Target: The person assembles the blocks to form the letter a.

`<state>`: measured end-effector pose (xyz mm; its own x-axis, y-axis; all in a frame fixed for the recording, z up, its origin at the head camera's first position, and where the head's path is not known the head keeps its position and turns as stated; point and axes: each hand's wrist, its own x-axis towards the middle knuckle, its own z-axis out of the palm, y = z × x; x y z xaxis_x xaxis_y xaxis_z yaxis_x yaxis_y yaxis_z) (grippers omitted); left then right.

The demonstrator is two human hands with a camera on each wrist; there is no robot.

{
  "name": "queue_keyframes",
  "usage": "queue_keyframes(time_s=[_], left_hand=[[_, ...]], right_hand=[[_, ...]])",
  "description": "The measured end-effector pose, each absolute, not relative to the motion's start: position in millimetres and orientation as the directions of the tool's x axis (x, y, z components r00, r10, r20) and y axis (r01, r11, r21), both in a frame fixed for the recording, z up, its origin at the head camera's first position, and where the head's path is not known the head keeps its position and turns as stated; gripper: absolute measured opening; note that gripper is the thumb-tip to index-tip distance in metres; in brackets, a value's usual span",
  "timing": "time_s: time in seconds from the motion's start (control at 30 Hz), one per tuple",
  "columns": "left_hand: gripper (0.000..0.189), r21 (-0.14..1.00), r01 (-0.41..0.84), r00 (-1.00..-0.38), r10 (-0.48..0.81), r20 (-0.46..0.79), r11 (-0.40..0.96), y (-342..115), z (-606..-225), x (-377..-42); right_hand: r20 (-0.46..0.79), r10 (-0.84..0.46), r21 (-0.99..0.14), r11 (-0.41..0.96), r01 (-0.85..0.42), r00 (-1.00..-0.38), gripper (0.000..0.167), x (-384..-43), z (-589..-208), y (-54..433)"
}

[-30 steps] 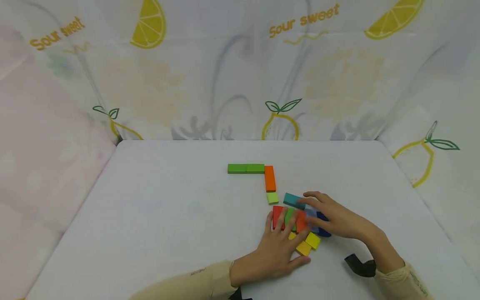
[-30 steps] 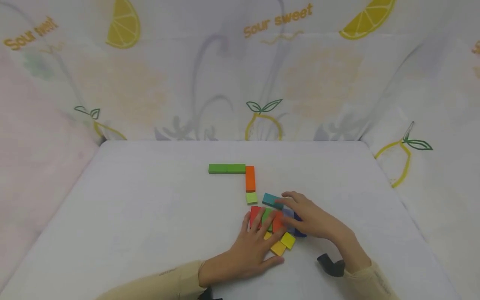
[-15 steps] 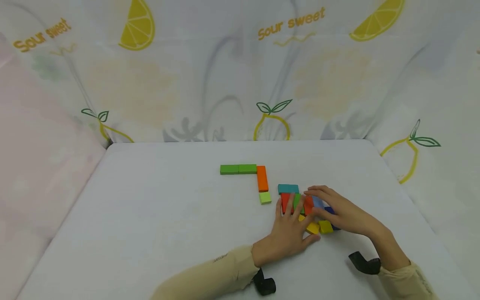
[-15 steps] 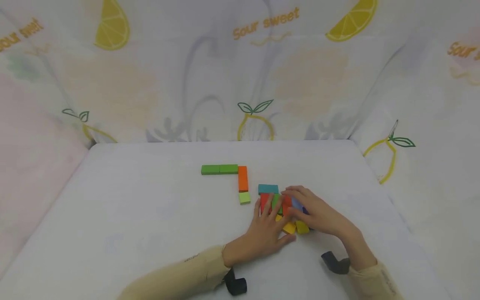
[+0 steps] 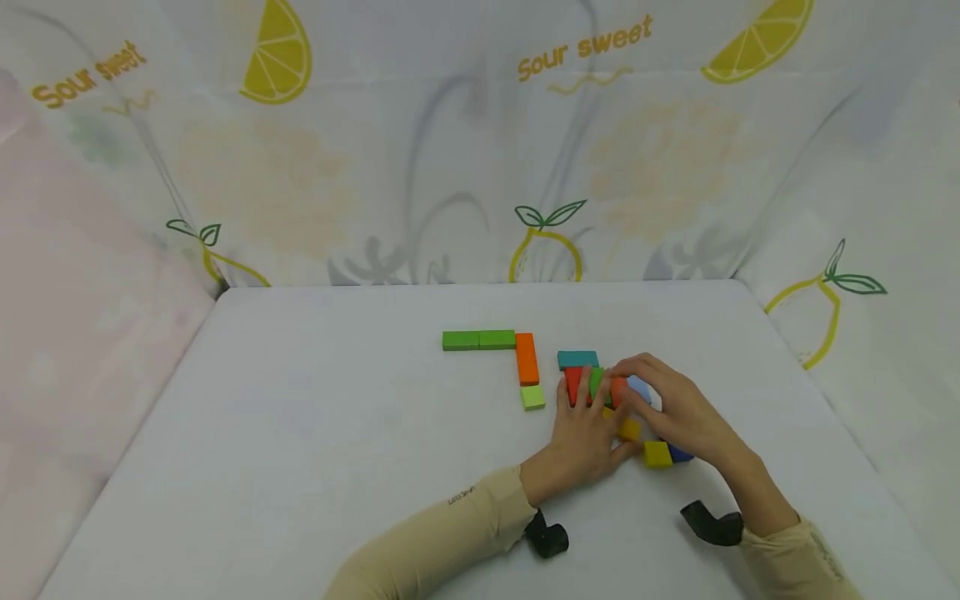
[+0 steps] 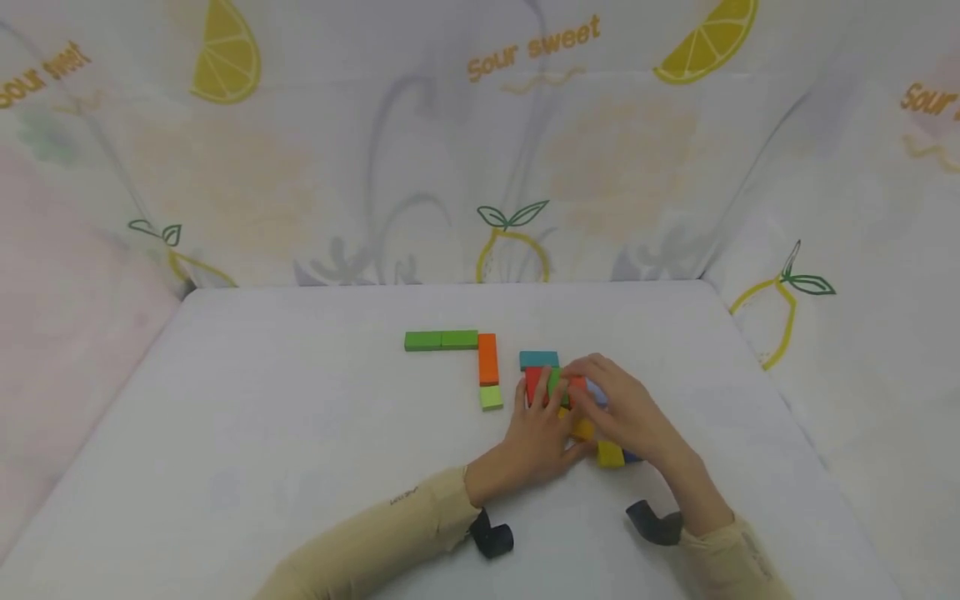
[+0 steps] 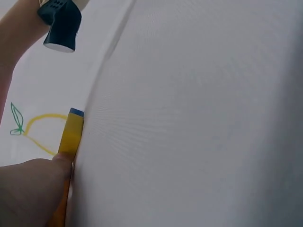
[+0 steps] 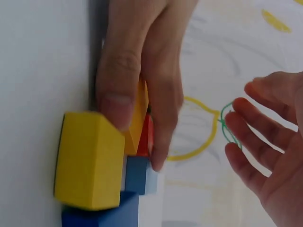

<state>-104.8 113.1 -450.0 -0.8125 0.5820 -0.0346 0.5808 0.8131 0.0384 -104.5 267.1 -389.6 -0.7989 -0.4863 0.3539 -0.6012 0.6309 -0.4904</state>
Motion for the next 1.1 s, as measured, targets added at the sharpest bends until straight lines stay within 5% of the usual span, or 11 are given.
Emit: queue_keyframes(time_s=[0.13, 0.27, 0.37, 0.47, 0.57, 0.83, 1.1], left_hand=[[0.072, 0.023, 0.616, -0.787, 0.617, -0.007, 0.787, 107.1, -441.4, -109.6], [0.062, 0.065, 0.734, -0.678, 0.735, 0.02, 0.676, 81.2, -425.5, -123.1], [0.048, 0.165, 0.821, -0.56, 0.827, 0.046, 0.547, 48.4, -413.2, -142.4], [0.037, 0.301, 0.834, -0.514, 0.85, 0.119, 0.462, 9.7, -408.4, -167.1], [0.03, 0.42, 0.785, -0.57, 0.796, 0.202, 0.456, -28.3, -412.1, -189.9], [0.036, 0.519, 0.636, -0.764, 0.56, 0.319, 0.571, -95.2, -433.8, -223.1], [0.046, 0.634, 0.576, -0.808, 0.479, 0.343, 0.516, -119.1, -452.5, -234.1]], right_hand=[[0.453, -0.453, -0.475, 0.607, -0.637, -0.768, 0.026, -108.1, -391.9, 259.1], [0.483, -0.416, -0.495, 0.596, -0.632, -0.771, 0.022, -109.3, -395.2, 251.3], [0.426, -0.435, -0.521, 0.598, -0.608, -0.793, 0.021, -109.7, -398.1, 244.1], [0.356, -0.47, -0.538, 0.603, -0.588, -0.808, 0.019, -110.4, -401.1, 234.1], [0.301, -0.478, -0.552, 0.618, -0.56, -0.825, 0.017, -111.0, -404.1, 222.0], [0.193, -0.428, -0.595, 0.665, -0.452, -0.883, 0.022, -113.8, -414.6, 195.2], [0.178, -0.421, -0.501, 0.739, -0.451, -0.889, 0.025, -116.5, -420.6, 179.4]])
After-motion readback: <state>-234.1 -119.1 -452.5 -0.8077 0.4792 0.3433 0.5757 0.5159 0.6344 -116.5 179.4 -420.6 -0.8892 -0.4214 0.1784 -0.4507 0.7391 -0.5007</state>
